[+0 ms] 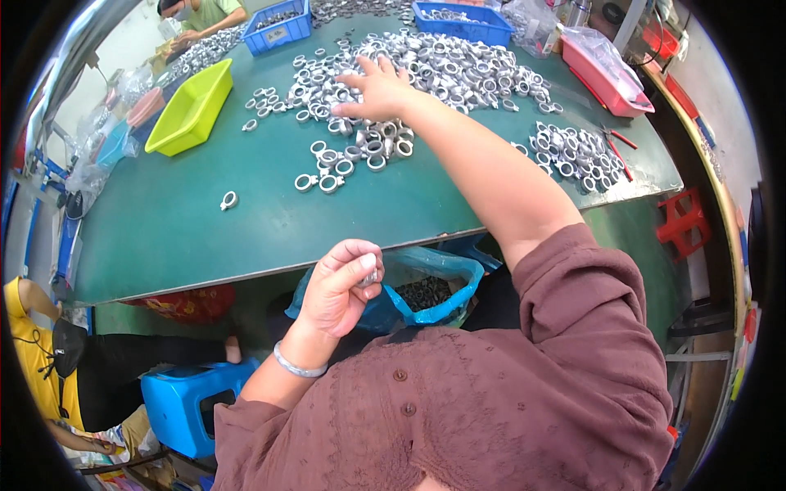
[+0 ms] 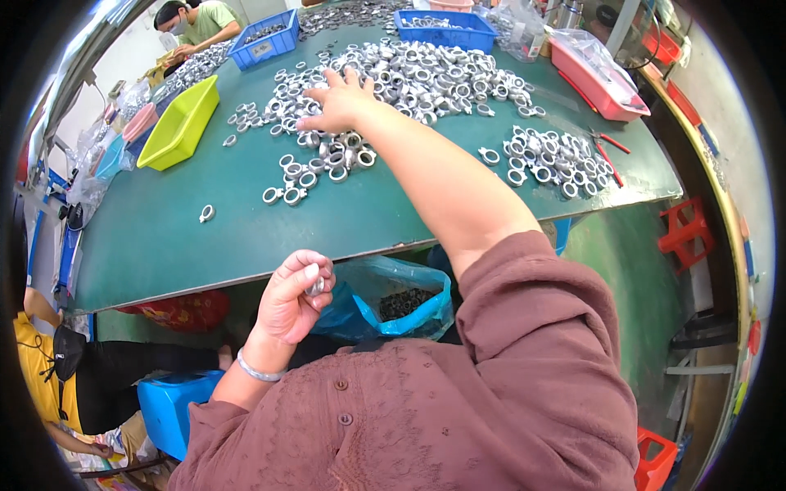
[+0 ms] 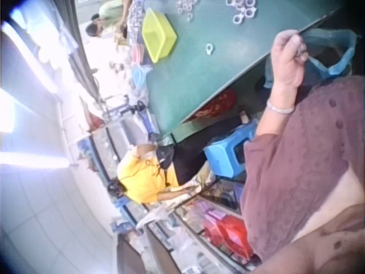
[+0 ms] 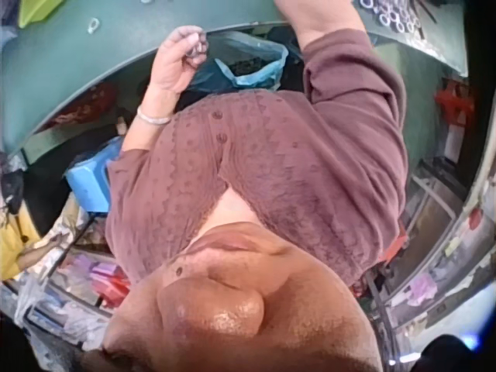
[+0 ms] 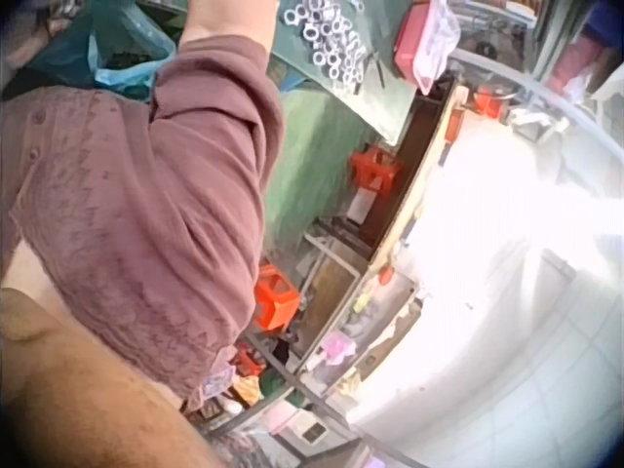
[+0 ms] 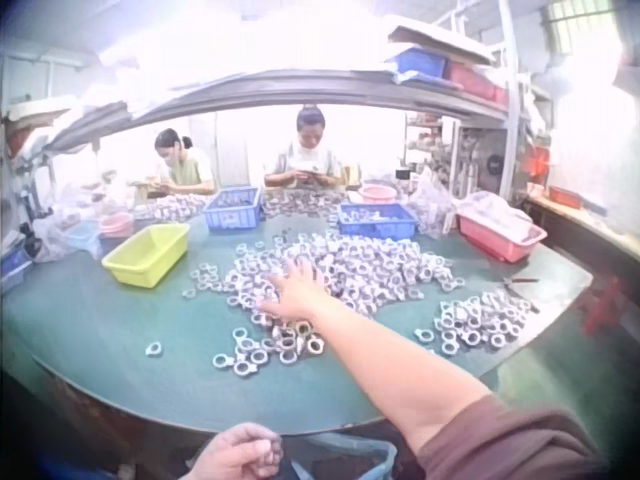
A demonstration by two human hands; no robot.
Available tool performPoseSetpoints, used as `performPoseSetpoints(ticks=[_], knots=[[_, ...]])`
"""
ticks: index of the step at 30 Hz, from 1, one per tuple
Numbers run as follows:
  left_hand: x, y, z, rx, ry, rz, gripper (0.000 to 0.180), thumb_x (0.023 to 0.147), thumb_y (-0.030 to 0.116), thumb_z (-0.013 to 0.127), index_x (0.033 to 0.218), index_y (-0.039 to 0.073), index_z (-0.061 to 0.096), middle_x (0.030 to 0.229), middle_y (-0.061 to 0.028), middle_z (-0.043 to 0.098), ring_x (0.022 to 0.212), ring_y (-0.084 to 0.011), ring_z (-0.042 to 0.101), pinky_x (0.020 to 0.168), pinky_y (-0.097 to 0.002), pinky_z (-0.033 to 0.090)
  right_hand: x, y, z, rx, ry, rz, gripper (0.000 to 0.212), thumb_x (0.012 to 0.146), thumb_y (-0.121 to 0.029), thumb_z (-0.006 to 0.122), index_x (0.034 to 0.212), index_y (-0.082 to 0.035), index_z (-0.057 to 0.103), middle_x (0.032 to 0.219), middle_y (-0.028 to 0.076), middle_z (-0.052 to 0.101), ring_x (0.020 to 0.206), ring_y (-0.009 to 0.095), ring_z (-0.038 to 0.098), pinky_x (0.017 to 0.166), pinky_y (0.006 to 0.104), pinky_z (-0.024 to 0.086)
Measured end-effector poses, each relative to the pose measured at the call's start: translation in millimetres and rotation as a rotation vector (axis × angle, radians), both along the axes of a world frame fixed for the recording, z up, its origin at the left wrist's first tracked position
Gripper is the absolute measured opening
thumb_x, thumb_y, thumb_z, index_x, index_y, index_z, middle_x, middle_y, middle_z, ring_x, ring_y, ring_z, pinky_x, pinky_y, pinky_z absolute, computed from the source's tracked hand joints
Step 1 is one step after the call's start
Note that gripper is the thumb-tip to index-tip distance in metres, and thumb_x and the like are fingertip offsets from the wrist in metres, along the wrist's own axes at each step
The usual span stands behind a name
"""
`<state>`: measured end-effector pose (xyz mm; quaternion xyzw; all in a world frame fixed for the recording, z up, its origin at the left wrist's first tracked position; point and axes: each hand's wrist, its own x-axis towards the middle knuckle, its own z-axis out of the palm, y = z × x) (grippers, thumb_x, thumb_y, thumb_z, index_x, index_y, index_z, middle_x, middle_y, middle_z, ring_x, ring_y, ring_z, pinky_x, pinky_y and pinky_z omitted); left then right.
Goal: The person assembles small metal components by picking up individual metal rings and small black gaskets from a table and fitting them together by hand.
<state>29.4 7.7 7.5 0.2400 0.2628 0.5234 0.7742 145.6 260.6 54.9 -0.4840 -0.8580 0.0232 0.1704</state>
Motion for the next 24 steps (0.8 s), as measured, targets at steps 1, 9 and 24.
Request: performPoseSetpoints(ticks=[1, 9, 24], knots=[[-1, -2, 1, 0.0, 0.021, 0.006, 0.011, 0.079, 0.005, 0.059, 0.09, 0.005, 0.058, 0.081, -0.0056, 0.053, 0.068, -0.0112, 0.046, 0.051, -0.019, 0.038, -2, 2, -3, -0.078, -0.047, 0.001, 0.069, 0.069, -0.066, 0.051, 0.128, -0.031, 0.041, 0.143, 0.013, 0.015, 0.131, 0.039, 0.009, 0.101, 0.0585, 0.008], [-6, -3, 0, 0.019, 0.047, 0.028, 0.01, 0.08, 0.002, 0.057, 0.09, 0.004, 0.057, 0.079, -0.0065, 0.056, 0.066, -0.011, 0.052, 0.049, -0.0193, 0.04, 0, -18, -10, -0.175, -0.132, 0.103, 0.057, 0.072, -0.054, 0.054, 0.122, -0.027, 0.048, 0.132, 0.006, 0.037, 0.124, 0.035, 0.026, 0.099, 0.059, 0.017], [-25, -7, 2, 0.059, 0.111, 0.106, 0.011, 0.08, 0.002, 0.058, 0.091, 0.004, 0.058, 0.077, -0.0051, 0.056, 0.063, -0.0096, 0.05, 0.047, -0.0178, 0.037, 49, -83, -29, 0.152, 0.134, 0.402, 0.025, 0.077, -0.023, 0.054, 0.101, -0.015, 0.058, 0.101, 0.004, 0.057, 0.1, 0.033, 0.046, 0.094, 0.0422, 0.033]])
